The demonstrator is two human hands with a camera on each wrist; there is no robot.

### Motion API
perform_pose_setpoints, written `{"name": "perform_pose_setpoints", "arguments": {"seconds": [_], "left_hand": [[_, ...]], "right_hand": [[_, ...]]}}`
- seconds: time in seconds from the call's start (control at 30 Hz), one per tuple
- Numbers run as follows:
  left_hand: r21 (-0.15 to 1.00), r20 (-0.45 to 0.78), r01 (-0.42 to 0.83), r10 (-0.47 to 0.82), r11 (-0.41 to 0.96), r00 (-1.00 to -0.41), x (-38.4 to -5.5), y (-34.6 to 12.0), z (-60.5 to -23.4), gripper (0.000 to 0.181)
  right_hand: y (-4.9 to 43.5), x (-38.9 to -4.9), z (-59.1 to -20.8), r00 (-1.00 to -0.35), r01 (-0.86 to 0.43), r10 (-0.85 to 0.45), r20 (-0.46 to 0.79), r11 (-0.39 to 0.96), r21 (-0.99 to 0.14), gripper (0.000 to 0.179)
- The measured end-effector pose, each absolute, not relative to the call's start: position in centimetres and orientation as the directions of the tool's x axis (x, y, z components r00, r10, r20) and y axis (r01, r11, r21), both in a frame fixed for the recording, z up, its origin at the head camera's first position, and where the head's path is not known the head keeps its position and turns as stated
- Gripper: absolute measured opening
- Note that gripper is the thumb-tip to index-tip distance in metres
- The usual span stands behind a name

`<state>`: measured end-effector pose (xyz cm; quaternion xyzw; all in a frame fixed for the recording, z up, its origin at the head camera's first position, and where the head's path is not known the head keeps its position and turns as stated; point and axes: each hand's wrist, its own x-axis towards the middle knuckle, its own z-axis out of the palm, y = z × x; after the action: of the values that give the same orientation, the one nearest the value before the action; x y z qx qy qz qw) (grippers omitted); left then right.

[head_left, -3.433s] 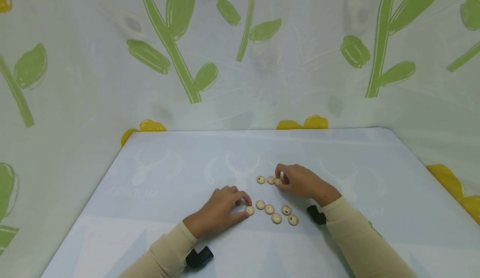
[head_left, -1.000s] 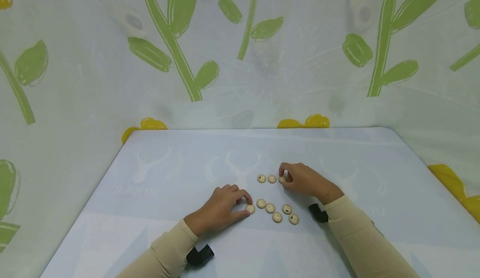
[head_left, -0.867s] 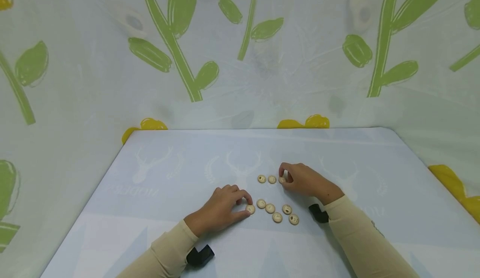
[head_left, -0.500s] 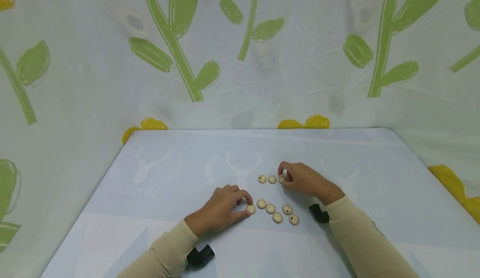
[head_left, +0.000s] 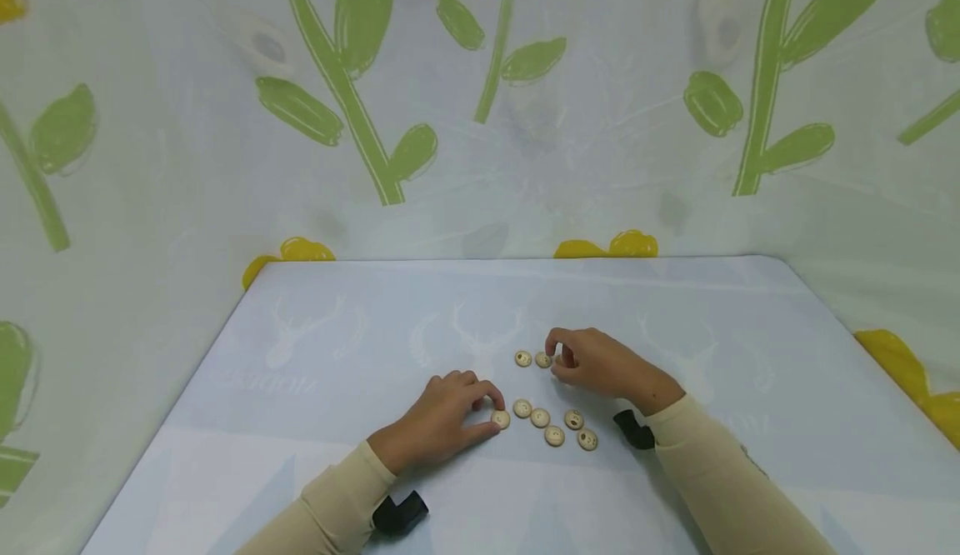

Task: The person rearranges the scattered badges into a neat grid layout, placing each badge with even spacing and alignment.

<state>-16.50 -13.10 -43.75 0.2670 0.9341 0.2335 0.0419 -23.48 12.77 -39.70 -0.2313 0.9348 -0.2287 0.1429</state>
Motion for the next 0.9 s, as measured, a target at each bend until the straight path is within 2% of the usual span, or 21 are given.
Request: {"name": "perform_pose_setpoints", "arguments": {"seconds": [0.3, 0.9], "left_hand": [[0.465, 0.060, 0.480, 0.514, 0.744, -0.856, -16.3, -13.3, -43.9, 0.020], [0.456, 0.062, 0.491, 0.524, 0.742, -0.849, -16.4, -13.1, -44.0, 0.021]], "right_hand": [[11.9, -23.0, -40.1, -0.812, -0.426, -0.560, -0.163, 0.760, -0.491, 0.015], [11.0, -21.8, -39.9, -0.768, -0.460, -0.613, -0.182, 0.727, -0.510, 0.018]]}}
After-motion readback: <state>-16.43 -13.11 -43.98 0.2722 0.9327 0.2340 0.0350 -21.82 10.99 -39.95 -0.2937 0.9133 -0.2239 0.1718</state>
